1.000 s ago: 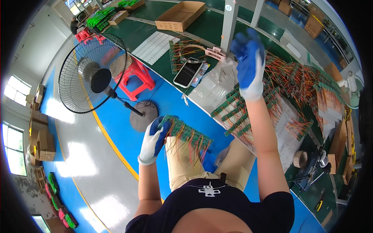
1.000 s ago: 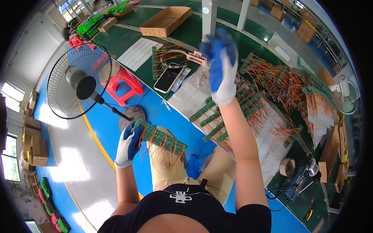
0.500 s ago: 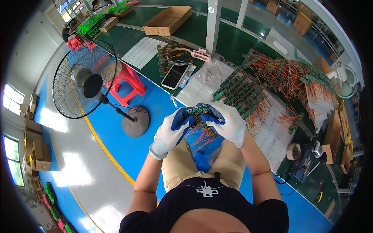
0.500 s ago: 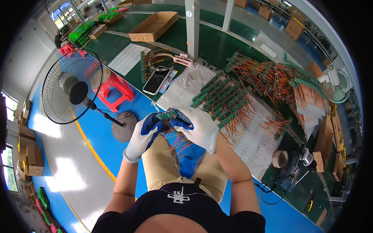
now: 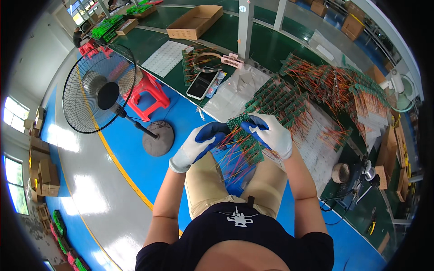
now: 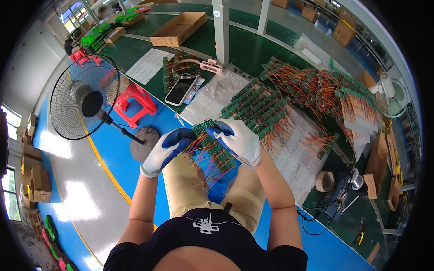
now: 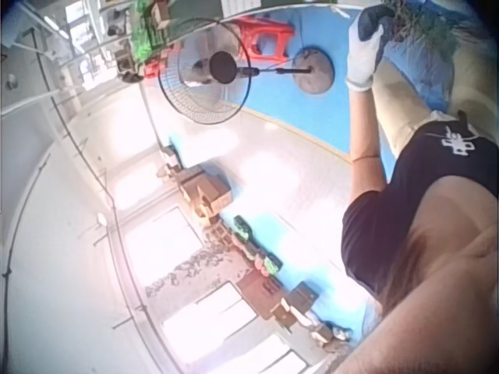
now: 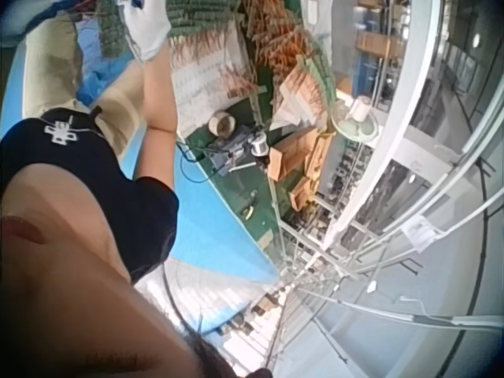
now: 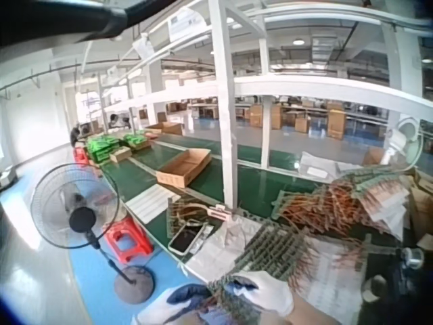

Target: The person arranges circuit boards with attached wires onto an LED board, removes their gloves, and solders the wire ends onto the board using a soldering iron.

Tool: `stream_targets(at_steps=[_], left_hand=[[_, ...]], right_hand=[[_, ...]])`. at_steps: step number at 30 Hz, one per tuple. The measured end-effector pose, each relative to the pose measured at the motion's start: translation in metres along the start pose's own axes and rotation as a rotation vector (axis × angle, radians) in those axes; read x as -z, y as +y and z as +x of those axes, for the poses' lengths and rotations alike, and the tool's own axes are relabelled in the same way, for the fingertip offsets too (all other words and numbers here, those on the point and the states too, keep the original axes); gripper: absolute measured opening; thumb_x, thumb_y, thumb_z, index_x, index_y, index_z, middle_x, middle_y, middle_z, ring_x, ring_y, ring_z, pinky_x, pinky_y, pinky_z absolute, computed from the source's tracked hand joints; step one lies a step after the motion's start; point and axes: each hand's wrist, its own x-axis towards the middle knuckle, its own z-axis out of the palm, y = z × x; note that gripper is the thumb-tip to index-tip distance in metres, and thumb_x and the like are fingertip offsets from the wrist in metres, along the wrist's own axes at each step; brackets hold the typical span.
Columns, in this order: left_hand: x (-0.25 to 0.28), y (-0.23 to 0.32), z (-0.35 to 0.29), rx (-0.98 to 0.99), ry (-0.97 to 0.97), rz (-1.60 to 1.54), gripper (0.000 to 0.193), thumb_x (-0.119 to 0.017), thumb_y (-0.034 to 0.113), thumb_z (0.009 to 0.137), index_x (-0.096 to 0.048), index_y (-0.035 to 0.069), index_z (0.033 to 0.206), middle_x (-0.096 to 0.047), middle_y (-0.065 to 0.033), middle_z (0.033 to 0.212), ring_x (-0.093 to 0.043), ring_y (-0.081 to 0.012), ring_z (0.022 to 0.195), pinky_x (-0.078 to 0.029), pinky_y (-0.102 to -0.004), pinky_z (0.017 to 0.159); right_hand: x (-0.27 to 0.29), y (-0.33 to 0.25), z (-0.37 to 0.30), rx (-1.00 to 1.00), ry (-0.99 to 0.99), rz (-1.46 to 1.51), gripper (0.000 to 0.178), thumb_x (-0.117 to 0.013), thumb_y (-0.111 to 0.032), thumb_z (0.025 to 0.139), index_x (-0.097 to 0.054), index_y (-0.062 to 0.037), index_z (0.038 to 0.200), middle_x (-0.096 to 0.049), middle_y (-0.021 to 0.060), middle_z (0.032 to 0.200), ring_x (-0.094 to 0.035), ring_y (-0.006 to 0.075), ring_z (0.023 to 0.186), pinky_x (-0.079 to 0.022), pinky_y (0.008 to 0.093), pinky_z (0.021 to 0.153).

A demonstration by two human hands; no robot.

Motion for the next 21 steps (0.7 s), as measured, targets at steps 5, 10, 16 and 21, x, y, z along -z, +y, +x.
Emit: stream_targets(at_steps=[5, 10, 16, 21], left_hand=[[0.002, 0.003, -0.002, -0.159, 0.06, 0.214, 0.026, -0.053, 0.013, 0.087, -0.054, -0.006, 0.105, -0.061, -0.0079, 0.092, -0.055, -0.0107, 0.079, -0.045, -0.0244, 0.073], [-0.002, 0.0, -0.005, -0.197, 0.177, 0.669, 0.025, -0.062, 0.004, 0.072, -0.059, -0.003, 0.096, -0.058, -0.0188, 0.073, -0.054, -0.0274, 0.062, -0.047, -0.0312, 0.063], [0.003, -0.017, -0.009, -0.12, 0.043, 0.598, 0.024, -0.06, 0.003, 0.074, -0.059, -0.003, 0.097, -0.06, -0.0172, 0.077, -0.049, -0.0226, 0.062, -0.046, -0.0299, 0.064], [0.025, -0.022, -0.005, -0.05, -0.177, 0.553, 0.034, -0.06, 0.015, 0.081, -0.056, -0.004, 0.109, -0.063, -0.0143, 0.093, -0.059, -0.0178, 0.081, -0.047, -0.0287, 0.077]], right_hand=[[-0.001, 0.007, 0.002, -0.063, -0.097, -0.008, 0.023, -0.061, -0.012, 0.08, -0.062, -0.0011, 0.101, -0.061, 0.0165, 0.079, -0.056, 0.0251, 0.064, -0.045, 0.0322, 0.061], [-0.007, 0.01, -0.008, 0.019, 0.021, 0.025, 0.021, -0.062, -0.011, 0.08, -0.061, 0.0008, 0.097, -0.061, 0.0169, 0.078, -0.057, 0.0234, 0.062, -0.045, 0.0315, 0.059], [-0.005, 0.013, -0.009, -0.029, 0.084, 0.071, 0.021, -0.065, -0.012, 0.081, -0.06, 0.0026, 0.095, -0.06, 0.0181, 0.075, -0.055, 0.0206, 0.059, -0.044, 0.0302, 0.057], [-0.008, 0.016, -0.011, 0.004, 0.096, 0.05, 0.019, -0.063, -0.012, 0.08, -0.061, 0.0003, 0.094, -0.059, 0.0179, 0.074, -0.055, 0.0247, 0.059, -0.044, 0.0313, 0.058]])
